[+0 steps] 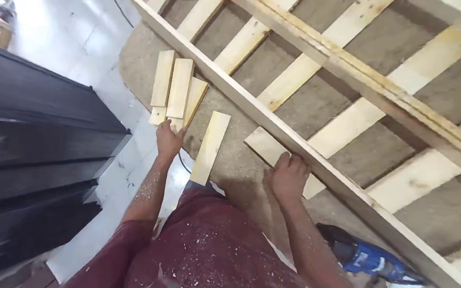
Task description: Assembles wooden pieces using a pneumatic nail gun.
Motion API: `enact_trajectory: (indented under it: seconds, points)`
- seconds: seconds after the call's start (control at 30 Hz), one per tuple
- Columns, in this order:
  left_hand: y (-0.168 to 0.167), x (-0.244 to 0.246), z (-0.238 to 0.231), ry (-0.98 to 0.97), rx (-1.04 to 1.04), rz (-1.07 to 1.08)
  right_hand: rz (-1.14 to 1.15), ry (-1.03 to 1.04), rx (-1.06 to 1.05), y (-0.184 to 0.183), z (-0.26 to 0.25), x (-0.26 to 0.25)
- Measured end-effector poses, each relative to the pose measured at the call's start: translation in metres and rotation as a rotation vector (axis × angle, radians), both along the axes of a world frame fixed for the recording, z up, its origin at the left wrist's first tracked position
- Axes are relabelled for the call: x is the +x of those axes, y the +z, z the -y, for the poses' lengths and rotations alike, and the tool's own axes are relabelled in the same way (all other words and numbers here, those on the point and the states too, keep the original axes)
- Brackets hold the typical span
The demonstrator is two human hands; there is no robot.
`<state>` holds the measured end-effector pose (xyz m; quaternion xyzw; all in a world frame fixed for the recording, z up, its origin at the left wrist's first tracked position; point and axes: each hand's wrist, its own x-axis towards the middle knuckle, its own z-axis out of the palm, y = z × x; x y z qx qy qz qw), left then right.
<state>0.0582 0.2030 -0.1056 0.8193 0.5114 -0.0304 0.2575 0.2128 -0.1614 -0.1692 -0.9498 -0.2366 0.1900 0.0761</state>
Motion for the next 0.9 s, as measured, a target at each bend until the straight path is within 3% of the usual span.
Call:
enact_trajectory:
  seconds: [0.1,0.33,0.43,0.53,0.63,0.7,0.83,0.9]
  points:
    - [-0.032,0.036,-0.037,-0.039,0.105,-0.091,0.027,-0.107,-0.102,0.0,-0.016,0.003]
    - [-0.035,0.057,-0.062,-0.019,0.105,-0.25,-0.163,-0.412,-0.204,0.015,-0.039,-0.035]
    - [-0.012,0.042,-0.073,-0.057,0.002,-0.186,-0.187,-0.485,-0.158,0.024,-0.041,-0.069]
    - [0.034,0.012,-0.069,-0.137,-0.119,-0.015,-0.226,-0.66,0.007,0.064,-0.028,-0.1]
    - [0.068,-0.012,-0.066,-0.312,-0.114,0.183,-0.112,-0.846,0.066,0.122,0.019,-0.108]
    - [0.087,0.005,-0.089,-0.455,0.022,0.216,0.038,-0.942,-0.005,0.157,0.079,-0.092]
    - [0.11,0.116,-0.159,-0.534,0.357,0.059,0.304,-1.043,-0.238,0.216,0.221,-0.039]
    - [0.107,0.165,-0.203,-0.486,0.445,-0.022,0.329,-1.091,-0.207,0.226,0.269,0.002]
